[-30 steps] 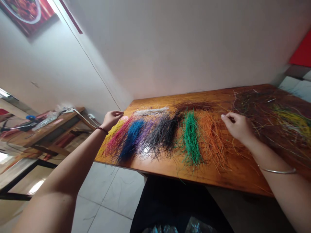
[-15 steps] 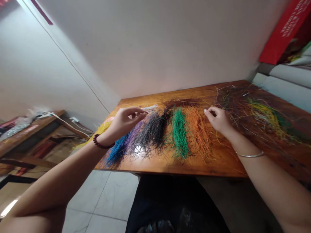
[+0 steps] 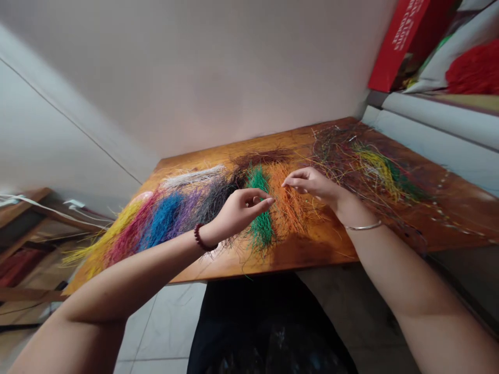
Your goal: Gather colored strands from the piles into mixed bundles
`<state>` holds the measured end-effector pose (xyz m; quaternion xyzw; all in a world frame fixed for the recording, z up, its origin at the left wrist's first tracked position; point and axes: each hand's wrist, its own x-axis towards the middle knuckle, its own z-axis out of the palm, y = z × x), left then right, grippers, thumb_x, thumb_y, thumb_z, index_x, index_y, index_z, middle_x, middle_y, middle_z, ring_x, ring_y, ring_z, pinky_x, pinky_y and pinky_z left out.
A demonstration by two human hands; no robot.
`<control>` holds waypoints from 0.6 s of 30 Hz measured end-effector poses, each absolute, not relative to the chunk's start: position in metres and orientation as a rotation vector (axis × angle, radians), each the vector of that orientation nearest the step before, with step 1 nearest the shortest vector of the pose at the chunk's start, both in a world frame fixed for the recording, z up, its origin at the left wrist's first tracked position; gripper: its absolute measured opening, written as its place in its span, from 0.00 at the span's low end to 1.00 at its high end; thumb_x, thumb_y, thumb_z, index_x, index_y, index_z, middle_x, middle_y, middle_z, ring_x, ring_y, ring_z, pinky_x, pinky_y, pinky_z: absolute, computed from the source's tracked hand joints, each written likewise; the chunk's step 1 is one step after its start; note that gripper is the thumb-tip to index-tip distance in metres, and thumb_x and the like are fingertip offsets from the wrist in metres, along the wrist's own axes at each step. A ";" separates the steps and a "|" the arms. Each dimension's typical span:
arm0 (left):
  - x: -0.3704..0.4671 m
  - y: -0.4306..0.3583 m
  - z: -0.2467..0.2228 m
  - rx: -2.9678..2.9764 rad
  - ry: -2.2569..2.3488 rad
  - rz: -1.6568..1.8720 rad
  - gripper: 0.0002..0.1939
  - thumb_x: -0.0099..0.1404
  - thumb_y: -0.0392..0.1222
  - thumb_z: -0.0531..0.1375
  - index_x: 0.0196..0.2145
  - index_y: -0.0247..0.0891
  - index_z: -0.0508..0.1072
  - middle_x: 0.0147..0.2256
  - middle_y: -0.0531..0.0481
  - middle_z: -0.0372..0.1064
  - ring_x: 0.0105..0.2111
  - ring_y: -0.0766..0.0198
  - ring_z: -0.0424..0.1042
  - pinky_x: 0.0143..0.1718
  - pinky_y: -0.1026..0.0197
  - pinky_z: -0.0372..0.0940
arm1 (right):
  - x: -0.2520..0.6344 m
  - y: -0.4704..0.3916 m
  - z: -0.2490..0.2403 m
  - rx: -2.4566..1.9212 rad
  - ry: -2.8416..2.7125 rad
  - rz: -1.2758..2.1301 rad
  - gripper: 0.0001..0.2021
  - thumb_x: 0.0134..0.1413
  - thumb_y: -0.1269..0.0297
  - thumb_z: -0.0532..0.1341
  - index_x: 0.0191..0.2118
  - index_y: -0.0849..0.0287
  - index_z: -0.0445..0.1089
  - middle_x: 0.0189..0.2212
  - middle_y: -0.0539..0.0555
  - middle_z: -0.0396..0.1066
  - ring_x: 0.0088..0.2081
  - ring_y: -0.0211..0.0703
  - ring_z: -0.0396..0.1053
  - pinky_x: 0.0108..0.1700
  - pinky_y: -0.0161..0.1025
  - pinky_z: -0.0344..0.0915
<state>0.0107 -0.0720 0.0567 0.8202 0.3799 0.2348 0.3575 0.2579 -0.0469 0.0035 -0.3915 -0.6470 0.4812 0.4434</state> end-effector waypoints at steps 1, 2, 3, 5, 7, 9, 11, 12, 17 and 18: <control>0.015 -0.071 0.054 2.151 0.987 0.623 0.19 0.65 0.55 0.60 0.36 0.34 0.78 0.20 0.55 0.57 0.21 0.72 0.51 0.21 0.66 0.45 | 0.259 -0.047 0.003 -0.949 -1.632 1.220 0.17 0.53 0.50 0.65 0.34 0.62 0.77 0.18 0.46 0.57 0.22 0.32 0.49 0.24 0.35 0.43; 0.018 -0.069 0.052 2.176 0.994 0.637 0.19 0.65 0.54 0.60 0.36 0.34 0.78 0.21 0.55 0.58 0.21 0.71 0.51 0.21 0.66 0.46 | 0.259 -0.048 0.003 -0.935 -1.654 1.240 0.17 0.52 0.50 0.65 0.34 0.62 0.77 0.18 0.46 0.56 0.22 0.32 0.49 0.24 0.35 0.43; 0.021 -0.068 0.051 2.189 0.998 0.649 0.19 0.65 0.54 0.60 0.36 0.34 0.78 0.21 0.54 0.59 0.22 0.71 0.52 0.22 0.66 0.47 | 0.259 -0.048 0.003 -0.928 -1.671 1.255 0.17 0.52 0.50 0.66 0.34 0.61 0.77 0.18 0.46 0.56 0.22 0.32 0.48 0.24 0.35 0.43; 0.024 -0.066 0.049 2.178 0.994 0.664 0.19 0.65 0.54 0.60 0.36 0.33 0.78 0.22 0.53 0.60 0.22 0.71 0.54 0.22 0.66 0.48 | 0.258 -0.048 0.004 -0.930 -1.693 1.273 0.18 0.50 0.49 0.67 0.33 0.62 0.77 0.18 0.46 0.56 0.22 0.32 0.48 0.24 0.35 0.42; 0.026 -0.065 0.048 2.149 0.985 0.667 0.19 0.65 0.54 0.60 0.36 0.33 0.77 0.22 0.53 0.61 0.23 0.71 0.55 0.22 0.66 0.49 | 0.257 -0.048 0.005 -0.935 -1.703 1.274 0.18 0.49 0.49 0.67 0.33 0.62 0.77 0.19 0.46 0.58 0.23 0.32 0.48 0.25 0.36 0.43; 0.028 -0.064 0.046 2.129 0.977 0.670 0.19 0.64 0.55 0.61 0.36 0.33 0.77 0.22 0.53 0.61 0.23 0.71 0.55 0.22 0.66 0.49 | 0.257 -0.049 0.006 -0.932 -1.717 1.264 0.18 0.49 0.50 0.67 0.33 0.62 0.77 0.20 0.47 0.60 0.23 0.32 0.49 0.26 0.36 0.44; 0.030 -0.065 0.045 2.119 0.975 0.677 0.19 0.64 0.55 0.61 0.36 0.33 0.77 0.22 0.53 0.60 0.22 0.71 0.54 0.22 0.66 0.48 | 0.257 -0.049 0.006 -0.923 -1.754 1.263 0.18 0.50 0.49 0.67 0.34 0.62 0.76 0.21 0.47 0.61 0.24 0.32 0.50 0.27 0.36 0.45; 0.032 -0.065 0.045 2.115 0.976 0.683 0.20 0.64 0.55 0.61 0.35 0.33 0.77 0.21 0.54 0.60 0.22 0.71 0.53 0.22 0.66 0.48 | 0.257 -0.049 0.006 -0.916 -1.777 1.262 0.19 0.49 0.48 0.67 0.34 0.62 0.76 0.22 0.48 0.61 0.25 0.33 0.51 0.28 0.36 0.46; 0.031 -0.065 0.046 2.082 1.000 0.650 0.20 0.63 0.56 0.61 0.32 0.33 0.75 0.23 0.52 0.63 0.23 0.70 0.55 0.22 0.66 0.49 | 0.258 -0.047 0.008 -0.889 -1.838 1.219 0.23 0.48 0.43 0.66 0.30 0.63 0.71 0.23 0.48 0.61 0.27 0.34 0.53 0.30 0.36 0.49; 0.028 -0.065 0.047 2.070 1.012 0.633 0.21 0.63 0.57 0.61 0.32 0.33 0.75 0.23 0.51 0.63 0.23 0.70 0.56 0.22 0.66 0.49 | 0.259 -0.046 0.008 -0.895 -1.826 1.199 0.23 0.48 0.42 0.66 0.30 0.63 0.71 0.24 0.48 0.61 0.27 0.34 0.53 0.30 0.36 0.49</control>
